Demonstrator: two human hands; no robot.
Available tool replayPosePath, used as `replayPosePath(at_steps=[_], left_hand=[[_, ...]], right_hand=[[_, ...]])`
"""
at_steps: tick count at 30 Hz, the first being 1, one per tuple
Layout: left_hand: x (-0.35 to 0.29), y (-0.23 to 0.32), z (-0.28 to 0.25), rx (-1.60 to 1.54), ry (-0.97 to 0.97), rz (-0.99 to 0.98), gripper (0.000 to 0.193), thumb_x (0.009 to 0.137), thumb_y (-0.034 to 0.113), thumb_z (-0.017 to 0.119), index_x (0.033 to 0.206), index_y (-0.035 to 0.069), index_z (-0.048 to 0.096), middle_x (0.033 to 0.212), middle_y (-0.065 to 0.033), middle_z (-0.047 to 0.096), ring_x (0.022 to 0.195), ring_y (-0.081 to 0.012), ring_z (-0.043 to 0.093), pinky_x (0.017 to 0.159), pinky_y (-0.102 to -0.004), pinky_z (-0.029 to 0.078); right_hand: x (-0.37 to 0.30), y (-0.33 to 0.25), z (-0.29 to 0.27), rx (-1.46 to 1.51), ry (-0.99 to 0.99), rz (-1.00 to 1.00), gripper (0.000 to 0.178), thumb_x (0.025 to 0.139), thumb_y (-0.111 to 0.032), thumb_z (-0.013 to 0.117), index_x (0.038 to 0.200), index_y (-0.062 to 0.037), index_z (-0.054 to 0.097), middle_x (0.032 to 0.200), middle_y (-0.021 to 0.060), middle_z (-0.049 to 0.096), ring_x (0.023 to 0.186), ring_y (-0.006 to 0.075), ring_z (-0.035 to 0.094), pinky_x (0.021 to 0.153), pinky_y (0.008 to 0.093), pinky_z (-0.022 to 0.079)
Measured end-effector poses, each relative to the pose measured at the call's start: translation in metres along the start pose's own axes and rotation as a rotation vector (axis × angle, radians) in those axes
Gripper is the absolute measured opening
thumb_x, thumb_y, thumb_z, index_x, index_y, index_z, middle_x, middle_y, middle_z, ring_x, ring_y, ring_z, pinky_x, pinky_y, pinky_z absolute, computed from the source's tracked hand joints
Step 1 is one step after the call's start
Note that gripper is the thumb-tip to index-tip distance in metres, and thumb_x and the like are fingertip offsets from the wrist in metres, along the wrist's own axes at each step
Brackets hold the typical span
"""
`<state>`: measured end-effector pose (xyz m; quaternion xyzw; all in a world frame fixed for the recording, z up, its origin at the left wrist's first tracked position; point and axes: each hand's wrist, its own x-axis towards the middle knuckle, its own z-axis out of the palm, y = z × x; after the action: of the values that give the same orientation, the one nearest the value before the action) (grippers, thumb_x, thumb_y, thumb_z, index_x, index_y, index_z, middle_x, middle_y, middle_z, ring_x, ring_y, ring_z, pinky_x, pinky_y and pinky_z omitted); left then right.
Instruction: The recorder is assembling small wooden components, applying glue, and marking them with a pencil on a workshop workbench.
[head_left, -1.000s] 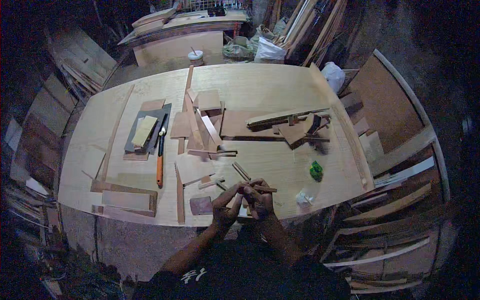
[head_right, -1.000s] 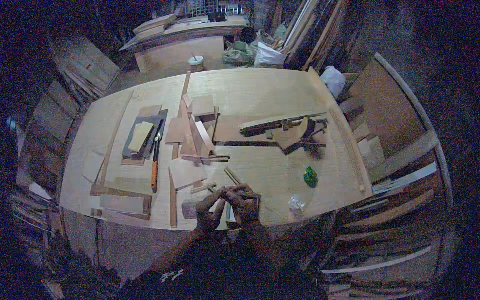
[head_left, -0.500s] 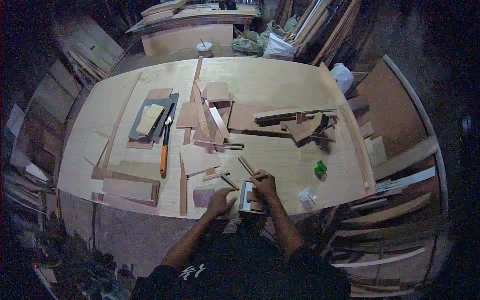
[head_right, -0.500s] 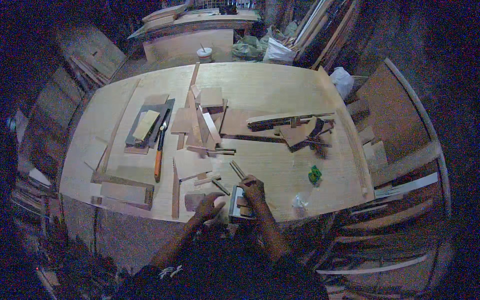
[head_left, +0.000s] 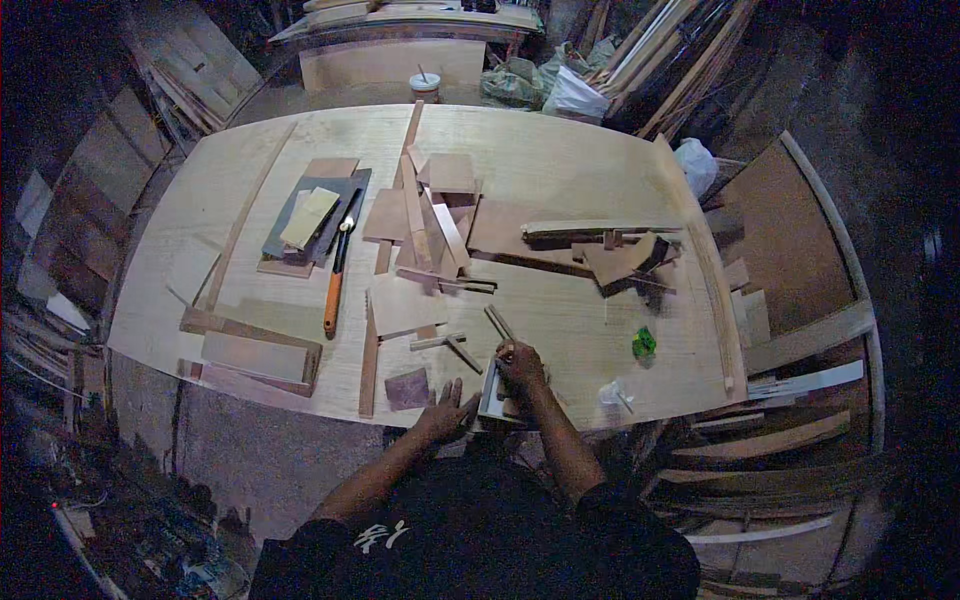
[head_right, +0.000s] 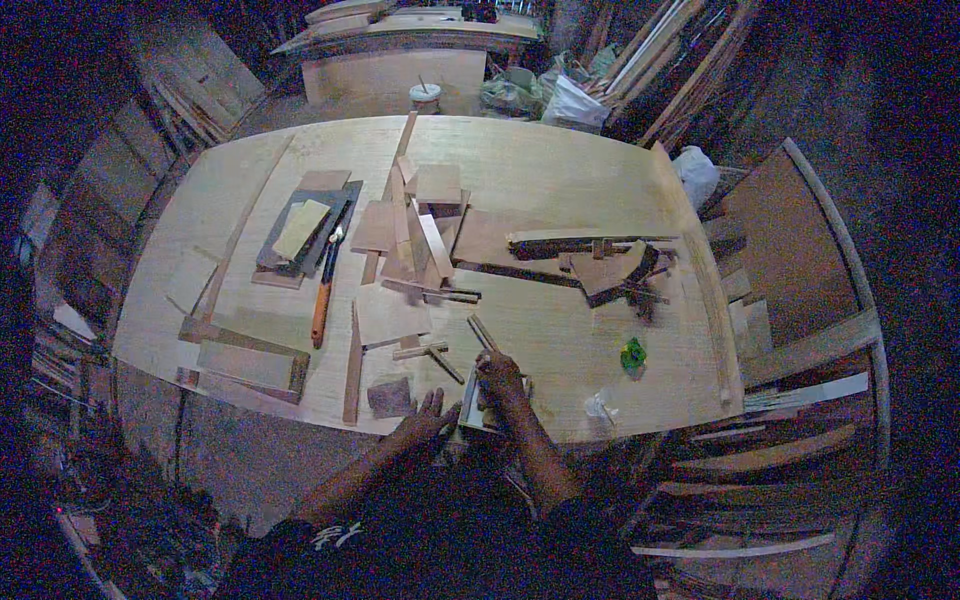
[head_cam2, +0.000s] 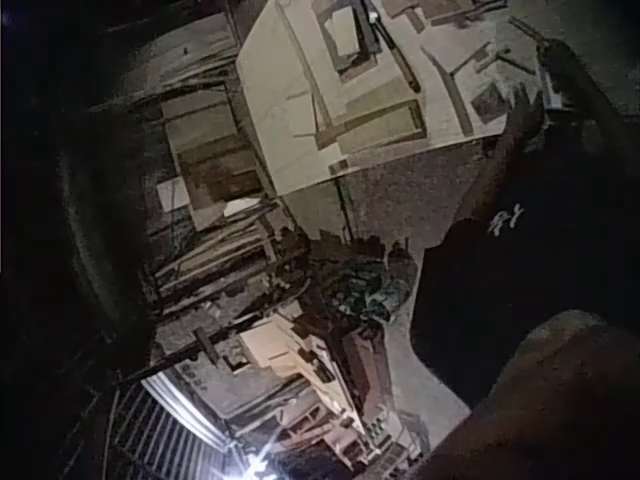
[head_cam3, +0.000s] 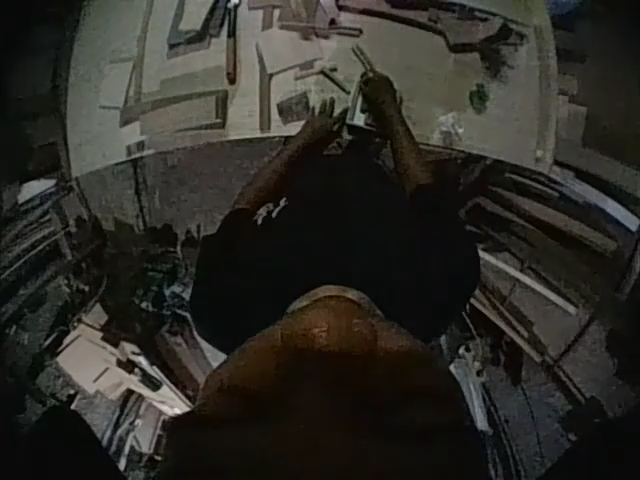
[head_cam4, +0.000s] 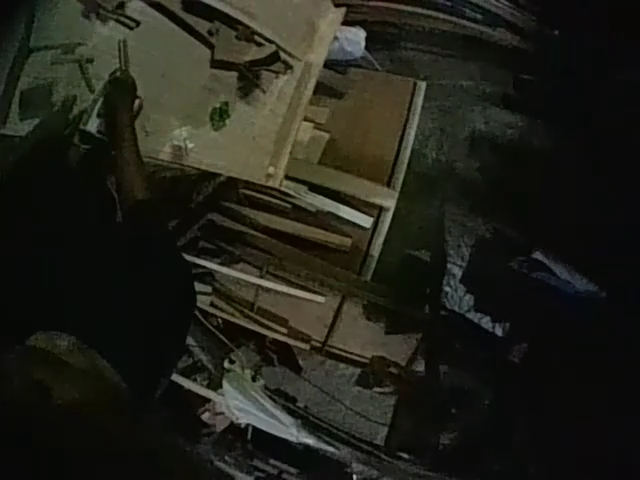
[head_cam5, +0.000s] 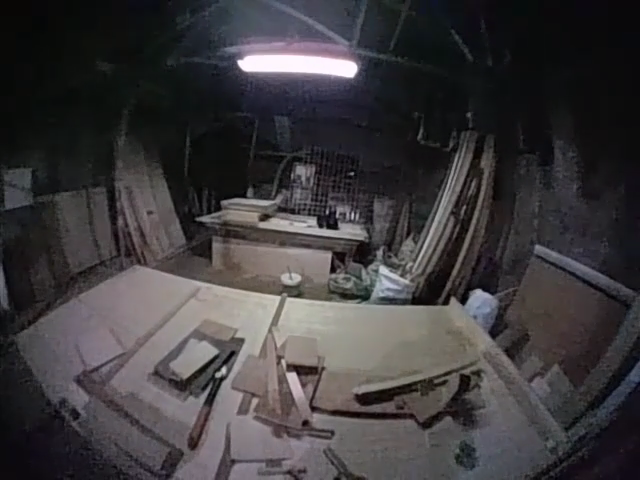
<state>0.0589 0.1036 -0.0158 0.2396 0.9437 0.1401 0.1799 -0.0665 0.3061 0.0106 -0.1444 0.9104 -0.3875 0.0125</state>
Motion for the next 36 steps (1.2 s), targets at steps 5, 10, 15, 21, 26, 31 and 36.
replayPosePath(at_steps=[5, 10, 15, 21, 26, 31, 36], left_hand=[[-0.012, 0.010, -0.018, -0.029, 0.040, -0.022, 0.060, 0.094, 0.027, 0.042, 0.149, 0.023, 0.018, 0.149, -0.0322, 0.014, 0.136, -0.0496, 0.021, 0.103, -0.0677, 0.022], [-0.009, 0.010, -0.009, 0.031, 0.068, -0.033, 0.056, 0.094, 0.030, 0.040, 0.148, 0.021, 0.022, 0.149, -0.0314, 0.016, 0.136, -0.0496, 0.022, 0.102, -0.0672, 0.023], [-0.005, 0.007, -0.008, 0.036, 0.043, -0.047, 0.054, 0.095, 0.030, 0.038, 0.146, 0.020, 0.025, 0.149, -0.0302, 0.016, 0.136, -0.0494, 0.022, 0.103, -0.0661, 0.023], [-0.005, 0.008, -0.009, -0.027, 0.059, -0.043, 0.053, 0.095, 0.028, 0.038, 0.146, 0.017, 0.027, 0.149, -0.0306, 0.017, 0.136, -0.0489, 0.022, 0.105, -0.0643, 0.022], [-0.010, 0.011, -0.015, 0.042, 0.048, -0.050, 0.053, 0.096, 0.031, 0.038, 0.146, 0.017, 0.027, 0.149, -0.0311, 0.016, 0.136, -0.0492, 0.022, 0.105, -0.0644, 0.021], [-0.006, 0.011, -0.014, 0.013, 0.047, -0.026, 0.055, 0.095, 0.032, 0.038, 0.146, 0.017, 0.025, 0.149, -0.0311, 0.016, 0.136, -0.0494, 0.021, 0.105, -0.0653, 0.020], [-0.008, 0.002, -0.002, -0.015, 0.057, -0.039, 0.054, 0.095, 0.030, 0.038, 0.146, 0.017, 0.025, 0.149, -0.0310, 0.016, 0.136, -0.0492, 0.021, 0.105, -0.0657, 0.019]], right_hand=[[-0.003, -0.012, -0.005, 0.116, -0.024, -0.044, 0.014, 0.075, -0.015, 0.067, 0.081, -0.0052, 0.059, 0.085, 0.0120, 0.065, 0.078, 0.0323, 0.064, 0.070, 0.0398, 0.051], [0.003, -0.015, 0.003, -0.228, -0.070, 0.098, 0.019, 0.079, -0.020, 0.061, 0.078, -0.0017, 0.061, 0.078, 0.0200, 0.060, 0.076, 0.0399, 0.058, 0.071, 0.0469, 0.049], [0.004, -0.002, 0.010, -0.221, 0.026, -0.003, 0.025, 0.078, -0.025, 0.061, 0.078, -0.0002, 0.061, 0.076, 0.0230, 0.059, 0.076, 0.0425, 0.058, 0.071, 0.0492, 0.048], [0.021, -0.027, -0.004, -0.350, -0.154, 0.243, 0.032, 0.072, -0.031, 0.068, 0.080, -0.0010, 0.063, 0.085, 0.0218, 0.064, 0.084, 0.0387, 0.063, 0.074, 0.0475, 0.052], [0.021, -0.052, -0.020, -0.347, -0.263, 0.295, 0.028, 0.069, -0.028, 0.072, 0.081, -0.0033, 0.064, 0.087, 0.0198, 0.066, 0.085, 0.0360, 0.065, 0.076, 0.0464, 0.053], [0.020, -0.038, -0.004, -0.488, -0.231, 0.316, 0.031, 0.068, -0.028, 0.074, 0.085, -0.0037, 0.067, 0.088, 0.0181, 0.067, 0.087, 0.0349, 0.065, 0.078, 0.0467, 0.053], [0.019, -0.048, -0.012, -0.422, -0.211, 0.207, 0.028, 0.070, -0.028, 0.072, 0.085, -0.0051, 0.068, 0.086, 0.0181, 0.066, 0.085, 0.0341, 0.065, 0.076, 0.0461, 0.053]])
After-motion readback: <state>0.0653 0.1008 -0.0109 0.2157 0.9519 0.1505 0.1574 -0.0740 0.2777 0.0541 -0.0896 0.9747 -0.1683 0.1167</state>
